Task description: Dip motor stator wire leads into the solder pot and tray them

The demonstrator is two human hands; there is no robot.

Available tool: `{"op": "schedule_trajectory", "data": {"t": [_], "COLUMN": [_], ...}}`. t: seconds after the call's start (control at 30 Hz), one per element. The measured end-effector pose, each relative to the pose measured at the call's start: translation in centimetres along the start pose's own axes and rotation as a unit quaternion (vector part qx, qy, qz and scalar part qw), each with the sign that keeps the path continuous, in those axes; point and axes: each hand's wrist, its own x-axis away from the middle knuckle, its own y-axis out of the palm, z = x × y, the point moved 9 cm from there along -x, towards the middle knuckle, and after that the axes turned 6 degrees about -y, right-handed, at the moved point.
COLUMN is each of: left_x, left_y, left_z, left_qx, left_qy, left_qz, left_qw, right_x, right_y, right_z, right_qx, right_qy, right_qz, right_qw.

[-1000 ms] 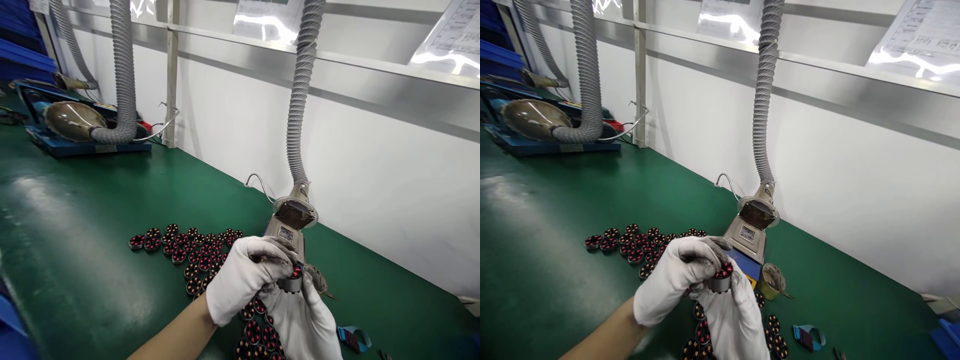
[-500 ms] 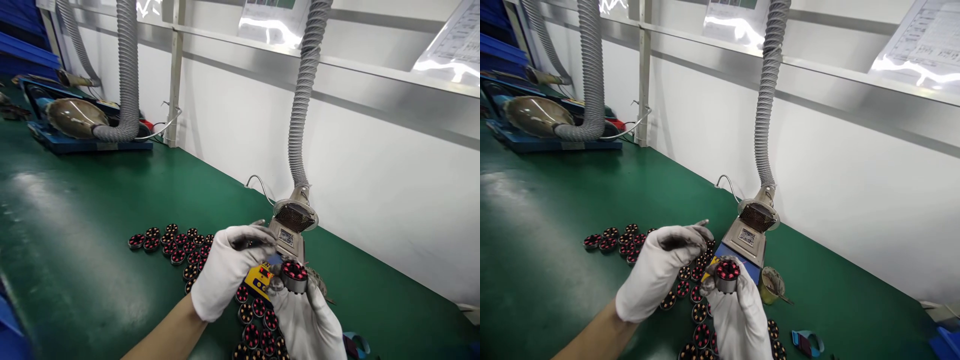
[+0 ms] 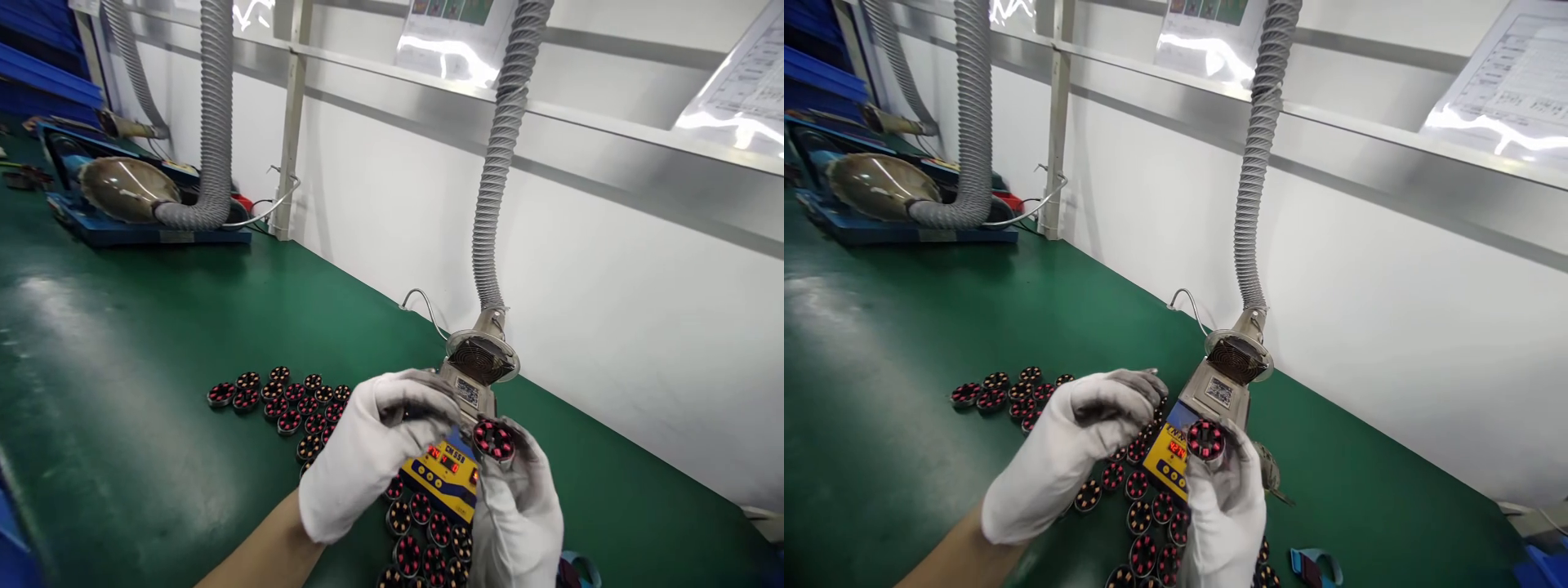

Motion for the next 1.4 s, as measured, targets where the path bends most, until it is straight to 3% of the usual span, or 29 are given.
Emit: {"op": "schedule_trajectory", "data": {"t": [0.07,0.1,0.2,0.27,0.37,0.5,0.63,0.7,0.83,0.9,1.03,1.13,1.23,1.33,1.4], "left_x": [-0.2,-0.2,0.4,0.5,0.3,-0.2,0.1,0.5,0.4,0.3,0.3,0.4,0.0,-0.4,-0.4], "left_y": [-0.2,0.4,3.0,3.4,2.6,0.4,2.0,2.6,1.4,0.9,2.1,2.3,1.6,-0.1,0.2], "left_z": [-1.1,-2.1,-4.6,-5.6,-5.8,-3.9,-4.5,-5.2,-4.4,-3.6,-3.8,-4.4,-4.5,-3.2,-2.9], "left_qx": [0.01,0.018,0.056,0.101,0.158,0.187,0.107,0.122,0.188,0.212,0.162,0.128,0.135,0.177,0.175], "left_qy": [-0.063,-0.106,-0.194,-0.196,-0.151,-0.08,-0.196,-0.228,-0.127,-0.083,-0.163,-0.201,-0.176,-0.085,-0.09], "left_qz": [-0.002,-0.032,-0.118,-0.089,-0.011,0.064,-0.014,-0.01,0.071,0.068,-0.021,-0.027,0.007,0.071,0.05], "left_qw": [0.998,0.994,0.972,0.971,0.976,0.977,0.975,0.966,0.971,0.971,0.973,0.971,0.975,0.978,0.979], "right_x": [0.7,1.3,4.1,5.2,5.3,4.5,4.2,4.2,4.2,4.2,4.3,4.4,4.4,4.7,4.7], "right_y": [0.1,0.6,3.0,3.9,3.5,2.4,1.9,2.0,2.3,2.5,2.8,3.0,3.7,4.3,4.3], "right_z": [-2.3,-3.5,-6.0,-6.2,-6.6,-7.1,-7.0,-6.8,-6.9,-7.1,-7.0,-7.1,-7.2,-7.6,-7.5], "right_qx": [0.085,0.131,0.278,0.337,0.323,0.315,0.316,0.316,0.313,0.315,0.309,0.304,0.291,0.276,0.277], "right_qy": [-0.132,-0.212,-0.427,-0.484,-0.493,-0.477,-0.462,-0.45,-0.436,-0.438,-0.445,-0.456,-0.461,-0.475,-0.476], "right_qz": [0.029,0.024,-0.009,-0.008,0.009,-0.008,-0.044,-0.054,-0.037,-0.036,-0.06,-0.061,-0.083,-0.086,-0.073], "right_qw": [0.987,0.968,0.861,0.808,0.808,0.821,0.827,0.834,0.843,0.841,0.839,0.834,0.834,0.832,0.831]}}
